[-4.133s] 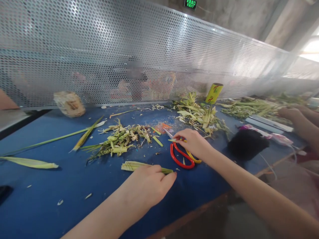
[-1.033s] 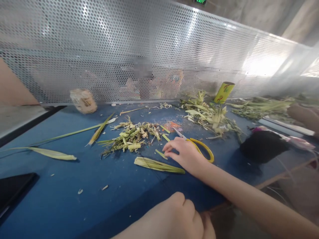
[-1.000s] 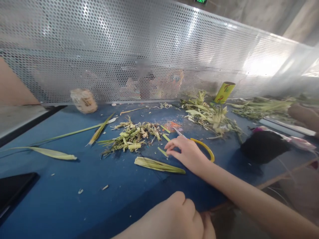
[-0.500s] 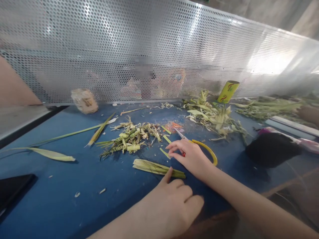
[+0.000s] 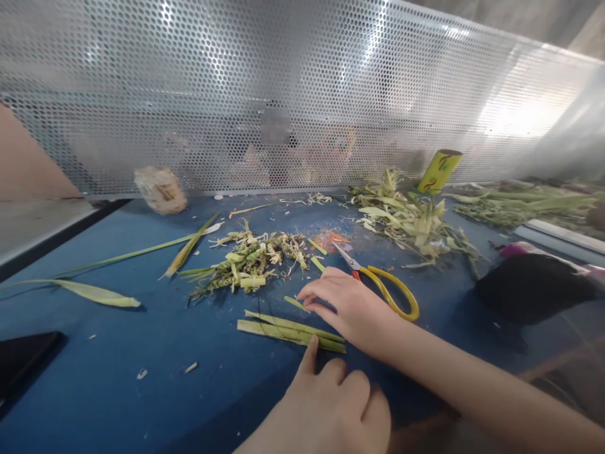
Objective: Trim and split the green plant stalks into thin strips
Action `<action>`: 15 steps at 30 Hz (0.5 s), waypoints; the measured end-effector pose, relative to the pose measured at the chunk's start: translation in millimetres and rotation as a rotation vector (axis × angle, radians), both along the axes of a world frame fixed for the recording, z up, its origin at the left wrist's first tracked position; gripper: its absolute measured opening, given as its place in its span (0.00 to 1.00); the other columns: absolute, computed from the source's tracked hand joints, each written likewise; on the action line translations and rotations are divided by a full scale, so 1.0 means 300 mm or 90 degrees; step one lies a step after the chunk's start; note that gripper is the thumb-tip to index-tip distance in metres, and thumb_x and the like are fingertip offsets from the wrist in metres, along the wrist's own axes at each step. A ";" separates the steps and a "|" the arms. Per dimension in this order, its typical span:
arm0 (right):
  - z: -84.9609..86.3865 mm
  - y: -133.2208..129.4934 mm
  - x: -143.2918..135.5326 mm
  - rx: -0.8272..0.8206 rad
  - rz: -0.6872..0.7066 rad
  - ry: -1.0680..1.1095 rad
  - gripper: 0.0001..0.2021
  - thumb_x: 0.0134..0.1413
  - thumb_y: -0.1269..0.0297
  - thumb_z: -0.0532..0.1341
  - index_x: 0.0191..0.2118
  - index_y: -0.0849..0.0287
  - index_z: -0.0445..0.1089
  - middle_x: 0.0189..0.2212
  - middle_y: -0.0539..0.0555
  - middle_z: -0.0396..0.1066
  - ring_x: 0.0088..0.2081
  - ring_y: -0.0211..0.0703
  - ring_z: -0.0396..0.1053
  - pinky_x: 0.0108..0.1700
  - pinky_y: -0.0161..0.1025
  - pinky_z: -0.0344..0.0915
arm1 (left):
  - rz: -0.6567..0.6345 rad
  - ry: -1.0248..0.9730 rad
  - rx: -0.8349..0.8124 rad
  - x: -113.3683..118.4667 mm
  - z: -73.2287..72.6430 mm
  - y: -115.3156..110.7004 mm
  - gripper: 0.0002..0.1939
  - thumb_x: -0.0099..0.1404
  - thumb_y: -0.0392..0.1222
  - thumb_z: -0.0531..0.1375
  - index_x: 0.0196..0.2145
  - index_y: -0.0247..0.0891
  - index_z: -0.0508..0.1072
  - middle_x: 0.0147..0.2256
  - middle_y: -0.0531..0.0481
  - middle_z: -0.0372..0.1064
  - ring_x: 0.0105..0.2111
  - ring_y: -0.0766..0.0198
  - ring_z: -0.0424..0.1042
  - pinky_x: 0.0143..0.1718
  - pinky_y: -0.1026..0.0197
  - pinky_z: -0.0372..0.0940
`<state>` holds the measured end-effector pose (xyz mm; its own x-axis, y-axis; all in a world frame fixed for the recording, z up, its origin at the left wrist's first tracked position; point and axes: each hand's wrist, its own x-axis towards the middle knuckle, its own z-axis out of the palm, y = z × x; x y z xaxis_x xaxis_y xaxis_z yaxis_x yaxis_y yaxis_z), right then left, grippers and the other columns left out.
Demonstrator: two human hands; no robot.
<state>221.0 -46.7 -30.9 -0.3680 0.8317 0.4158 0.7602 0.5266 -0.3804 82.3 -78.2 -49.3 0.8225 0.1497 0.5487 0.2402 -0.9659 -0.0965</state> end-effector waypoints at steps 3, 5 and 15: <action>0.013 -0.010 -0.004 -0.008 -0.003 0.005 0.06 0.54 0.74 0.55 0.35 0.59 0.67 0.30 0.51 0.71 0.35 0.38 0.63 0.38 0.34 0.61 | 0.005 0.000 0.002 -0.001 -0.006 -0.002 0.05 0.58 0.34 0.54 0.26 0.37 0.68 0.17 0.56 0.62 0.18 0.65 0.64 0.31 0.53 0.69; 0.021 -0.015 0.000 -0.015 -0.020 -0.003 0.05 0.54 0.74 0.55 0.34 0.59 0.67 0.30 0.51 0.71 0.35 0.38 0.63 0.38 0.34 0.60 | 0.010 0.000 0.008 0.000 -0.011 -0.006 0.05 0.58 0.34 0.53 0.26 0.37 0.68 0.17 0.56 0.62 0.18 0.65 0.64 0.31 0.52 0.69; 0.035 -0.023 0.046 0.014 -0.104 -0.020 0.06 0.53 0.73 0.56 0.33 0.56 0.68 0.30 0.49 0.72 0.35 0.37 0.65 0.38 0.34 0.61 | 0.012 -0.052 0.032 0.000 -0.025 -0.017 0.06 0.57 0.32 0.53 0.27 0.37 0.69 0.16 0.55 0.62 0.17 0.65 0.63 0.23 0.55 0.68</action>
